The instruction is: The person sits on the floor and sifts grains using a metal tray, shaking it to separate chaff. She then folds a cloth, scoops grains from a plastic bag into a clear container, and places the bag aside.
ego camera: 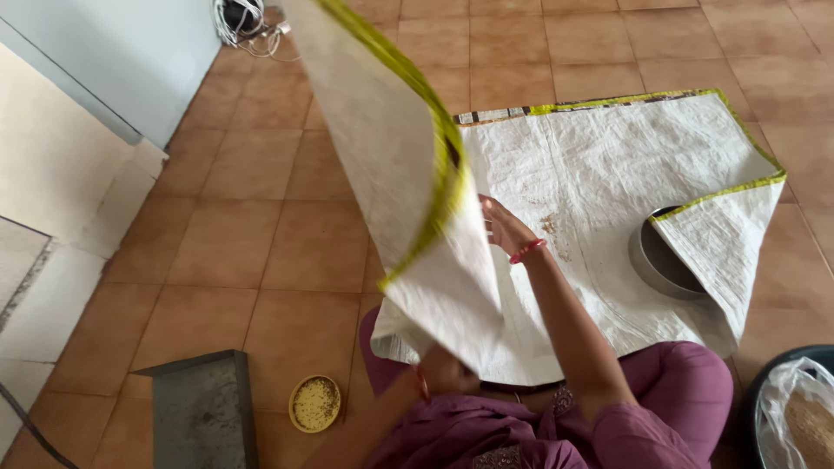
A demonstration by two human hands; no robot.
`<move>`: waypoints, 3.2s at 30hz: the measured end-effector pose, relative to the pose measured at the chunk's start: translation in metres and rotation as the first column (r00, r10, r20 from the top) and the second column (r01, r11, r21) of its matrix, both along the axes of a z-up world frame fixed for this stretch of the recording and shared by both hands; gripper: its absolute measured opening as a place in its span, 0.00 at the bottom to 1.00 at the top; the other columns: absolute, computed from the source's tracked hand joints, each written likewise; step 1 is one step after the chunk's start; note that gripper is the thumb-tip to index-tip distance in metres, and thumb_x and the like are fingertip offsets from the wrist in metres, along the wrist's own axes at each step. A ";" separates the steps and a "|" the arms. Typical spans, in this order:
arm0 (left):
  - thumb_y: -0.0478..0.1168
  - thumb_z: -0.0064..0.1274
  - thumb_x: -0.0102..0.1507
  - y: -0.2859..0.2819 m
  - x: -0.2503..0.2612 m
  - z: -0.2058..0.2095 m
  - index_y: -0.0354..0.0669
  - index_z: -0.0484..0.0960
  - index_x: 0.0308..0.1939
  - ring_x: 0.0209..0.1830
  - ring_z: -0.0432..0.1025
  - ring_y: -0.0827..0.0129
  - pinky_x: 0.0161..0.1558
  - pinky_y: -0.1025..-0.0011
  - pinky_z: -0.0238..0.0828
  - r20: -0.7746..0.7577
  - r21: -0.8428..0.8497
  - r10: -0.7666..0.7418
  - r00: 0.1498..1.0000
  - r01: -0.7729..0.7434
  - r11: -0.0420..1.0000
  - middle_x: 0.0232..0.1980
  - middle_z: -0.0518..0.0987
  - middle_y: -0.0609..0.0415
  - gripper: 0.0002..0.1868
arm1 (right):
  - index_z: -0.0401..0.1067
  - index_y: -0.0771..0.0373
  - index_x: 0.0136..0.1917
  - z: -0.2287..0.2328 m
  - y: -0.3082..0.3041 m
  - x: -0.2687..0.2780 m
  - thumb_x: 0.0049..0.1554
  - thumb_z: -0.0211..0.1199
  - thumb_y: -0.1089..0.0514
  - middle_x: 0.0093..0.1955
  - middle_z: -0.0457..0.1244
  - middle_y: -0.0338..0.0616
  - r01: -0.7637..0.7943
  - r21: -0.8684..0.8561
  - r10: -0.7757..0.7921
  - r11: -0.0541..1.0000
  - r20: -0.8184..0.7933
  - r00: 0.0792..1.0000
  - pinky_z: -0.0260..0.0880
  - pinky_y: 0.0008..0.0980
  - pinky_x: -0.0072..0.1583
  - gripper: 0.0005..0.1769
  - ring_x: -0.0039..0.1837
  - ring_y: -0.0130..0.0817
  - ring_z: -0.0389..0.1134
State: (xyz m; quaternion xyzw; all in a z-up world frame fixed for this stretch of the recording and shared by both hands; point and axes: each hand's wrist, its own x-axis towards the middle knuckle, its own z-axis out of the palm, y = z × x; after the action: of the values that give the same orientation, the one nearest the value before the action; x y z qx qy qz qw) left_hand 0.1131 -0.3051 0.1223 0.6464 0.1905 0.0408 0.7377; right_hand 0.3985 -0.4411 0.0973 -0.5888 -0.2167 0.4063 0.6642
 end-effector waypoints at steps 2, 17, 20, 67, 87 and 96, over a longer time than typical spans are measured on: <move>0.50 0.55 0.63 -0.004 -0.016 0.010 0.32 0.64 0.64 0.64 0.61 0.58 0.66 0.61 0.60 -0.036 0.006 -0.013 0.999 0.013 1.000 0.62 0.66 0.45 0.33 | 0.44 0.57 0.82 0.006 0.013 -0.008 0.56 0.53 0.29 0.79 0.50 0.56 -0.008 0.152 0.023 0.988 -0.102 0.995 0.60 0.52 0.72 0.52 0.77 0.50 0.55; 0.56 0.59 0.61 -0.040 -0.045 -0.016 0.30 0.53 0.73 0.73 0.54 0.51 0.70 0.59 0.53 -0.147 0.012 -0.109 0.983 0.112 0.994 0.72 0.59 0.36 0.48 | 0.39 0.61 0.82 0.085 0.012 -0.088 0.46 0.77 0.37 0.80 0.48 0.62 -0.080 0.145 0.019 0.986 0.381 0.925 0.57 0.50 0.74 0.67 0.79 0.54 0.52; 0.58 0.60 0.61 -0.067 -0.031 -0.010 0.30 0.51 0.74 0.75 0.53 0.50 0.71 0.58 0.51 -0.132 0.012 -0.160 0.978 0.163 0.986 0.74 0.57 0.35 0.51 | 0.46 0.67 0.82 0.086 0.026 -0.105 0.54 0.76 0.52 0.71 0.56 0.69 0.074 -0.018 -0.045 0.997 0.646 0.762 0.59 0.49 0.68 0.55 0.71 0.59 0.57; 0.50 0.54 0.56 0.025 -0.081 0.216 0.46 0.77 0.28 0.48 0.78 0.57 0.58 0.57 0.71 0.391 0.915 -0.679 0.621 -0.184 0.359 0.38 0.81 0.56 0.12 | 0.62 0.63 0.65 0.028 -0.022 0.102 0.60 0.63 0.59 0.61 0.61 0.49 0.427 0.393 -0.579 0.815 0.506 0.640 0.76 0.37 0.52 0.22 0.56 0.40 0.68; 0.31 0.45 0.75 0.146 -0.142 0.222 0.31 0.81 0.53 0.44 0.76 0.61 0.51 0.69 0.71 0.786 0.559 0.171 0.594 -0.801 0.213 0.45 0.81 0.45 0.09 | 0.77 0.63 0.43 0.100 -0.070 0.099 0.53 0.62 0.65 0.46 0.69 0.53 0.535 0.430 -0.402 0.727 0.898 -0.177 0.72 0.48 0.52 0.04 0.51 0.57 0.70; 0.30 0.45 0.74 0.138 -0.130 0.234 0.32 0.80 0.52 0.48 0.77 0.50 0.52 0.60 0.72 0.823 0.556 0.080 0.562 -0.827 0.082 0.47 0.81 0.40 0.08 | 0.81 0.57 0.51 0.114 -0.084 0.065 0.52 0.63 0.65 0.50 0.71 0.49 0.630 0.307 -0.379 0.713 0.925 -0.022 0.72 0.44 0.55 0.13 0.53 0.51 0.71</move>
State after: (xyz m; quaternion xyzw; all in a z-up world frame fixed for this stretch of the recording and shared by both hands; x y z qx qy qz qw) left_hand -0.0166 -0.1674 0.3562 0.7814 0.0880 0.5973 0.1579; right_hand 0.4631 -0.5247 0.2117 -0.8041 -0.3020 -0.3009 0.4144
